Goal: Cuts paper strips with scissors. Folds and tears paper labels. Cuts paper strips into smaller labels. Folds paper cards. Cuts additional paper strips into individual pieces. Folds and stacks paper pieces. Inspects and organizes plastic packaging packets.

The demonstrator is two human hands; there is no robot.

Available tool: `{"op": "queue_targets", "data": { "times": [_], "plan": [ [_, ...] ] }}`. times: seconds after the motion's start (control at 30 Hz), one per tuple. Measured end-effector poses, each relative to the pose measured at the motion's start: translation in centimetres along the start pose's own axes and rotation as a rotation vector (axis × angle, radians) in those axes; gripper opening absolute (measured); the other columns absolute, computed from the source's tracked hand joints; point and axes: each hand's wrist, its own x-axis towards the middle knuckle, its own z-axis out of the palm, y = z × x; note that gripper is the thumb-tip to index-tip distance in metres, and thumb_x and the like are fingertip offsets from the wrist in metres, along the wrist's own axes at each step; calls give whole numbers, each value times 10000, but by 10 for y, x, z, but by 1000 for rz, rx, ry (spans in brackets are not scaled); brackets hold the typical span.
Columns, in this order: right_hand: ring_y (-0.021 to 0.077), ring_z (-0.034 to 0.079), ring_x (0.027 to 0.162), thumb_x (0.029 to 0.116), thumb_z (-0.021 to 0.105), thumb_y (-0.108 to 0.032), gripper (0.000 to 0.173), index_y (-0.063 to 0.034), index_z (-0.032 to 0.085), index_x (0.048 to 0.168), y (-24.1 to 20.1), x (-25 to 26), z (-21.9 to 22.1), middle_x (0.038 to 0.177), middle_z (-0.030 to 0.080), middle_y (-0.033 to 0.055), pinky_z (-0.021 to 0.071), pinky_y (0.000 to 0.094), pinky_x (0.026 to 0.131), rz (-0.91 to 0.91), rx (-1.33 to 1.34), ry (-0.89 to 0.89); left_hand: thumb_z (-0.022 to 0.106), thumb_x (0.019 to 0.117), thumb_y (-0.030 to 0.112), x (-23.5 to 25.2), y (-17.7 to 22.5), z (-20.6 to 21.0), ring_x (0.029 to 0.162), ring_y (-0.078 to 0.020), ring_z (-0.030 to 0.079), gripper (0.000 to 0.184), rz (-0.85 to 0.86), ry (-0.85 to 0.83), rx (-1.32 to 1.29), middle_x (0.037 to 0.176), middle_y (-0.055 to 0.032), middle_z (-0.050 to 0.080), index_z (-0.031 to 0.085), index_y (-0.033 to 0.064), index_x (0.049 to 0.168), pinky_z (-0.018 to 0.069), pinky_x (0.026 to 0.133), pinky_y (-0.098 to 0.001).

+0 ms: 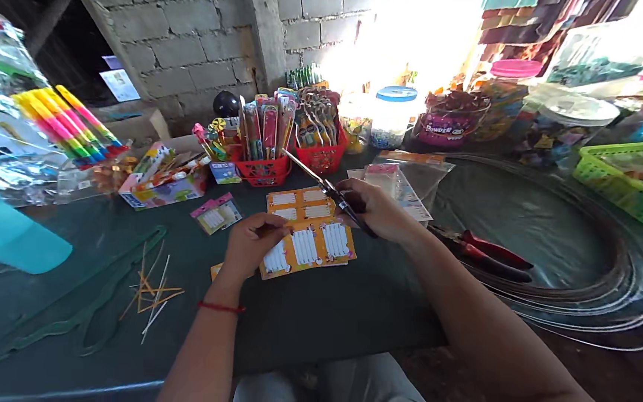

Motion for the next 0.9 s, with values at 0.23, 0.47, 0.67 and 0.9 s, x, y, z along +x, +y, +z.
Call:
{"op": "queue_targets", "data": {
  "times": [0.23, 0.47, 0.67, 0.9],
  "plan": [
    [85, 656, 775, 905, 675, 52, 486, -36, 511, 1354, 10, 4, 40, 944, 682, 54, 558, 255, 712, -30, 290, 428, 207, 1111, 440, 4, 13, -1, 910, -106, 726, 496, -208, 331, -665, 1105, 0, 709, 403, 155, 1466, 623, 770, -290],
    [82, 654, 764, 909, 647, 75, 516, -24, 441, 1371, 17, 7, 68, 934, 660, 51, 559, 240, 689, -19, 644, 694, 531, 1018, 92, -6, 19, 33, 1006, -179, 698, 324, -320, 53, -660, 1118, -86, 679, 462, 0, 1321, 592, 913, -359],
    [65, 654, 763, 911, 654, 63, 506, 9, 430, 1362, 12, 1, 85, 900, 667, 41, 549, 206, 705, 19, 599, 478, 555, 1009, -13, -1, 14, 39, 814, -133, 699, 288, -346, 214, -455, 960, -78, 671, 457, -21, 1280, 607, 753, -302],
    [46, 663, 795, 904, 668, 38, 465, 29, 468, 1324, 5, -6, 85, 920, 676, 35, 561, 206, 760, -8, 480, 294, 592, 974, -17, -1, 4, 22, 763, -104, 691, 691, -82, 285, -348, 1097, -72, 667, 299, 147, 1577, 594, 653, -246]
  ]
}}
